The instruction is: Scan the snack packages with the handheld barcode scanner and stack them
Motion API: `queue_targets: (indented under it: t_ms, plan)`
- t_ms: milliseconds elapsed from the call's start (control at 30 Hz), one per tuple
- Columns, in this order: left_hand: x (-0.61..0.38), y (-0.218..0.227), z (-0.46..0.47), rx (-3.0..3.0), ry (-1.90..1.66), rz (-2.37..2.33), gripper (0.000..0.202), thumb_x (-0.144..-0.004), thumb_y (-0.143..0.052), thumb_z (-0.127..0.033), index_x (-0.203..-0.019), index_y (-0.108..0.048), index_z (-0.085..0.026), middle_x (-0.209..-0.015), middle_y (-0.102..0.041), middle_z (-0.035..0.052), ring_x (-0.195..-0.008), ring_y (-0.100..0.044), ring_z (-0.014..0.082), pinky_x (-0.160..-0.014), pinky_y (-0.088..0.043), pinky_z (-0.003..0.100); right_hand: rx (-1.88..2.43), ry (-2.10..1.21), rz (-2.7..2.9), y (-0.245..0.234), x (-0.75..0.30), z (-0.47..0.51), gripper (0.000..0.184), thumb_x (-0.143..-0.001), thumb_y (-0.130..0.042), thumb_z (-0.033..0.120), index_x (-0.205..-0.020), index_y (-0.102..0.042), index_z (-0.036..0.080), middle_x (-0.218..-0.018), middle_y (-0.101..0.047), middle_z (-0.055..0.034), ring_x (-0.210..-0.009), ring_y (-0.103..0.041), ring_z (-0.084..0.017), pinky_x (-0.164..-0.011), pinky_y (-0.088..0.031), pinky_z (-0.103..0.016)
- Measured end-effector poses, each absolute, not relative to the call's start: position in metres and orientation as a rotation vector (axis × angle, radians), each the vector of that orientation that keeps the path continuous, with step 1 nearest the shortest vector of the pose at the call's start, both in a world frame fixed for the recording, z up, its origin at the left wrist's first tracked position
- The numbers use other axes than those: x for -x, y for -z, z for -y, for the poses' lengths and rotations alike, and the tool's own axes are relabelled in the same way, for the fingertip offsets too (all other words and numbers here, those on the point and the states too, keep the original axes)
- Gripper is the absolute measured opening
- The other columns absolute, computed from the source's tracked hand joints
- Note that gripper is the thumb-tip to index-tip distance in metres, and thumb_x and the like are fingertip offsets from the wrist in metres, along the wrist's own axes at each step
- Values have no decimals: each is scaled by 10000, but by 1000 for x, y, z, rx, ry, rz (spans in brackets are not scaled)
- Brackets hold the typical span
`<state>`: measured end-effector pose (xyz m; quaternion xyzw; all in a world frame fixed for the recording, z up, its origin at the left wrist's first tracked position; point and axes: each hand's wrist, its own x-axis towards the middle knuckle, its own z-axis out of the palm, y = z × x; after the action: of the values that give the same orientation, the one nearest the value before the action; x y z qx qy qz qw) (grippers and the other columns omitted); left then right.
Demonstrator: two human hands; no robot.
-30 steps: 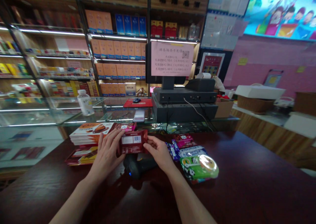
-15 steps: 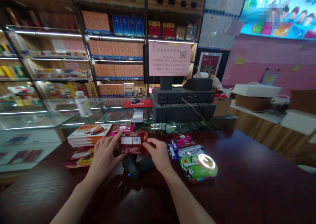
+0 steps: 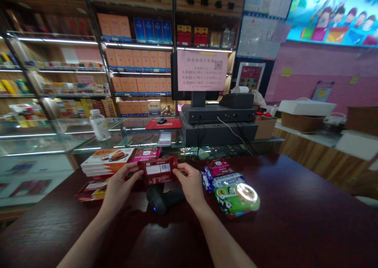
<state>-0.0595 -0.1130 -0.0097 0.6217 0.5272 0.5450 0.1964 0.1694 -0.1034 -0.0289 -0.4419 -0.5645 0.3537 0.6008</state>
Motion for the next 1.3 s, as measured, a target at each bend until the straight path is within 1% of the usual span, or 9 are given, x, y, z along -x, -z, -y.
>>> queue_targets:
  t_ms: [167, 267, 433, 533, 833, 967, 1100, 1200, 1300]
  plan:
    - [60, 8, 115, -1780, -1612, -1535, 228, -738, -688, -421, -838, -671, -216, -798, -737, 9, -768, -690, 201, -751, -531, 325, 1000, -716, 1336, 31, -172, 101, 142, -781, -702, 342, -785, -720, 202, -780, -706, -17, -734, -627, -190, -686, -473, -287]
    - [60, 10, 115, -1928, -1640, -1554, 182, -781, -666, -414, -824, -692, -238, -839, -754, 10, -816, -685, 211, -824, -503, 368, 1001, -587, 1353, 29, -176, 101, 128, -776, -708, 330, -759, -734, 205, -815, -678, -24, -766, -610, -190, -684, -463, -279]
    - [62, 14, 118, -2336, -1711, -1455, 81, -868, -622, -290, -813, -669, -255, -890, -780, -20, -849, -711, 188, -993, -375, 436, 995, -692, 1373, 25, -181, 104, 198, -858, -638, 362, -938, -744, 216, -716, -676, -4, -670, -616, -176, -631, -463, -271]
    - [64, 14, 121, -2513, -1684, -1408, 88, -904, -595, -247, -837, -653, -247, -919, -788, -21, -846, -727, 173, -1015, -361, 434, 938, -754, 1369, 25, -182, 104, 197, -846, -651, 353, -959, -727, 211, -843, -730, -34, -767, -667, -200, -678, -505, -285]
    - [72, 21, 118, -2510, -1690, -1336, 125, -941, -528, -228, -912, -649, -233, -1052, -767, 40, -1005, -698, 177, -901, -541, 338, 910, -784, 1458, 21, -186, 104, 288, -889, -533, 263, -1112, -709, 212, -1060, -755, -58, -1003, -700, -219, -902, -534, -347]
    - [74, 23, 116, -2443, -1608, -1299, 141, -943, -516, -247, -928, -655, -224, -1112, -749, 52, -1035, -706, 176, -919, -558, 316, 925, -829, 1473, 17, -188, 108, 321, -933, -498, 321, -1147, -711, 211, -1111, -746, -63, -1066, -677, -232, -945, -516, -362]
    - [72, 19, 115, -2366, -1594, -1344, 188, -934, -499, -232, -1024, -663, -228, -1151, -742, 42, -1063, -705, 173, -965, -542, 307, 893, -893, 1535, 18, -186, 108, 445, -879, -635, 391, -1292, -625, 225, -1245, -694, -79, -1172, -636, -254, -1019, -492, -404]
    - [71, 15, 116, -2300, -1610, -1415, 246, -918, -486, -219, -1095, -656, -225, -1150, -744, 37, -1084, -700, 176, -955, -544, 296, 923, -784, 1626, 24, -185, 106, 642, -769, -771, 344, -1369, -558, 256, -1381, -599, -86, -1259, -576, -263, -1100, -435, -437]
    - [69, 13, 118, -2265, -1541, -1484, 290, -925, -483, -266, -1165, -641, -227, -1179, -737, 36, -1110, -693, 189, -931, -555, 296, 970, -610, 1708, 31, -183, 102, 709, -737, -784, 262, -1398, -529, 283, -1444, -528, -81, -1335, -505, -266, -1148, -390, -449]
